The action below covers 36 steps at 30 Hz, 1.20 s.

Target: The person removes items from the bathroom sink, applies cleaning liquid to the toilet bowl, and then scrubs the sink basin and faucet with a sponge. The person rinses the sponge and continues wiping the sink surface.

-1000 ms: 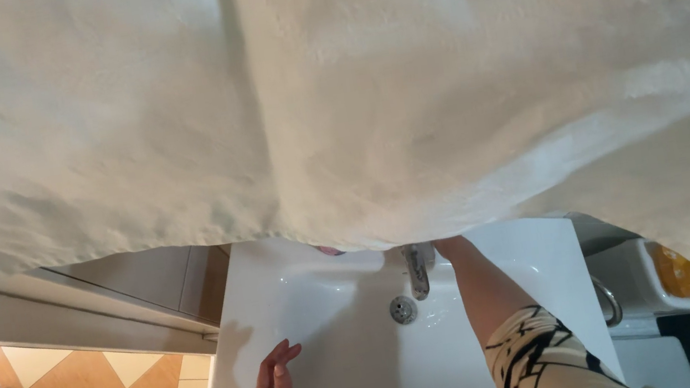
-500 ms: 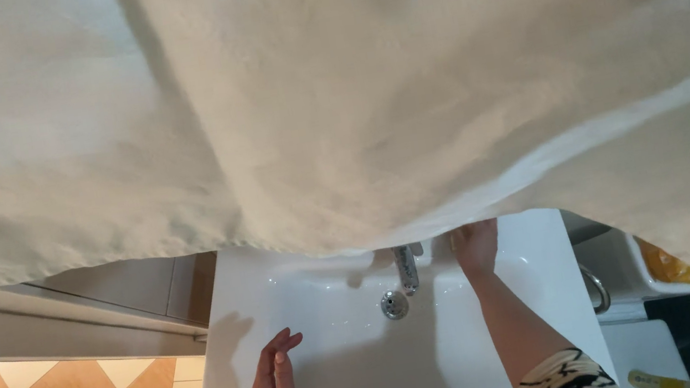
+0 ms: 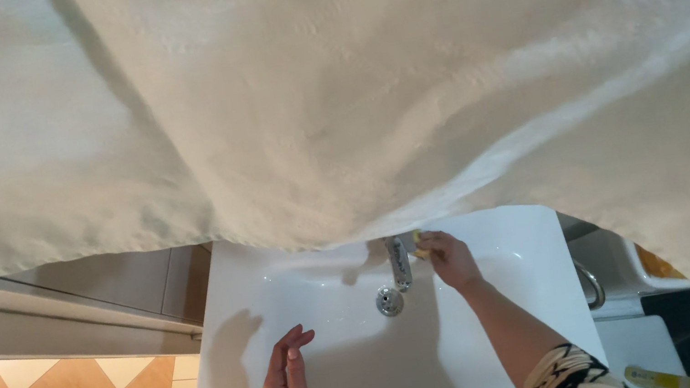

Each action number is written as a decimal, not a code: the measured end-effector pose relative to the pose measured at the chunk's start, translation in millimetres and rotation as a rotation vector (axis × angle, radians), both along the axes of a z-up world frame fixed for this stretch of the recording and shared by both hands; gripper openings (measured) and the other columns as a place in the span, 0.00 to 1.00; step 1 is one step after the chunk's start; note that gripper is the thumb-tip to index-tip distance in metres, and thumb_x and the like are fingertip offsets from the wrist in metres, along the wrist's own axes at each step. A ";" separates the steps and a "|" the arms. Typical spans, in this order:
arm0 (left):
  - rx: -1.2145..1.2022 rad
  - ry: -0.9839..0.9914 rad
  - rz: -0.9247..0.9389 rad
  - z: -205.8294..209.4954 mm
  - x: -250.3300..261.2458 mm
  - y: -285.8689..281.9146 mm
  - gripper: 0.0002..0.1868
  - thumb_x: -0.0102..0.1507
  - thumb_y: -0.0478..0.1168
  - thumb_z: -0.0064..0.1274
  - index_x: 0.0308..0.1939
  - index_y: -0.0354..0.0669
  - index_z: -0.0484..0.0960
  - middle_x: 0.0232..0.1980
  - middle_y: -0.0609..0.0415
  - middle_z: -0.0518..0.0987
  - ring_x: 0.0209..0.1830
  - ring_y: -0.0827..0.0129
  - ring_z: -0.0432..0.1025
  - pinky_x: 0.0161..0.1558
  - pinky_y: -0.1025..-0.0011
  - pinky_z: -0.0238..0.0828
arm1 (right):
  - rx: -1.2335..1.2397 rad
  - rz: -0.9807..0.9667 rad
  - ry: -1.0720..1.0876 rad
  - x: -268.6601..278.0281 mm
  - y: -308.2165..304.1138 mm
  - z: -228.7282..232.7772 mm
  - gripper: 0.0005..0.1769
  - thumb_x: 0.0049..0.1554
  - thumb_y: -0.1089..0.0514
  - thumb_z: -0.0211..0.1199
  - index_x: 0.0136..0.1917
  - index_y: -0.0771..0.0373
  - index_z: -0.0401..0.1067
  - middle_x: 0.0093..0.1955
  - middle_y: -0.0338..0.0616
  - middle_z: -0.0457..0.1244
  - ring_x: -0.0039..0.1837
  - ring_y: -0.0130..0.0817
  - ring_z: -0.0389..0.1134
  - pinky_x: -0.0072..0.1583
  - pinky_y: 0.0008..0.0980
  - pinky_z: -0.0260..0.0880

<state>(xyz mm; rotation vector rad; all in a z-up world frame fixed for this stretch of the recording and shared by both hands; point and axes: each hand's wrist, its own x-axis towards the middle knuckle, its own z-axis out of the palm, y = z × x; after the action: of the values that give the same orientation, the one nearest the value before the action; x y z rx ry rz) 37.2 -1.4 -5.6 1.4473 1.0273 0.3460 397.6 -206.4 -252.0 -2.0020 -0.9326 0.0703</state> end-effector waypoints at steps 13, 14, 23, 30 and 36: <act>0.037 0.019 0.048 12.9 27.9 3.5 0.21 0.64 0.47 0.49 0.60 0.56 0.80 0.58 0.70 0.85 0.14 0.76 0.48 0.22 0.77 0.53 | -0.254 -0.168 -0.288 -51.8 40.4 10.5 0.30 0.62 0.64 0.49 0.77 0.72 0.57 0.76 0.67 0.55 0.76 0.64 0.54 0.75 0.53 0.57; 0.094 -0.028 0.017 10.5 33.8 5.7 0.21 0.64 0.48 0.51 0.61 0.54 0.79 0.61 0.68 0.83 0.13 0.77 0.47 0.20 0.78 0.52 | -0.249 -0.208 -0.246 -63.5 42.9 8.7 0.30 0.63 0.63 0.50 0.77 0.70 0.58 0.77 0.67 0.53 0.78 0.63 0.52 0.77 0.53 0.53; 0.596 -0.166 -0.051 -27.6 118.3 52.3 0.38 0.58 0.44 0.66 0.69 0.35 0.70 0.64 0.38 0.74 0.69 0.43 0.68 0.69 0.47 0.63 | -0.285 -0.387 0.219 -139.1 78.7 62.2 0.40 0.61 0.61 0.56 0.82 0.65 0.45 0.83 0.55 0.41 0.84 0.52 0.42 0.82 0.43 0.46; 0.517 0.009 -0.182 -37.9 173.9 85.2 0.45 0.51 0.53 0.70 0.69 0.45 0.68 0.58 0.49 0.73 0.62 0.50 0.72 0.64 0.54 0.69 | -0.555 -0.262 -0.115 -139.1 92.8 27.2 0.38 0.62 0.59 0.53 0.83 0.59 0.47 0.83 0.49 0.48 0.82 0.45 0.51 0.81 0.37 0.51; 0.473 0.066 -0.237 -20.2 183.2 98.3 0.40 0.50 0.55 0.70 0.58 0.46 0.66 0.51 0.52 0.68 0.57 0.57 0.66 0.58 0.59 0.65 | -0.380 -0.285 -0.426 -137.2 111.5 21.9 0.32 0.60 0.61 0.57 0.77 0.60 0.59 0.78 0.52 0.55 0.79 0.59 0.54 0.71 0.51 0.62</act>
<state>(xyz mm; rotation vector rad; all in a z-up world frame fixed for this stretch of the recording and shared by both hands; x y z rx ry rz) 220.4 96.9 -25.9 1.9965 0.8453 0.3862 260.4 -94.9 -230.2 -2.5468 -0.9313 -0.3773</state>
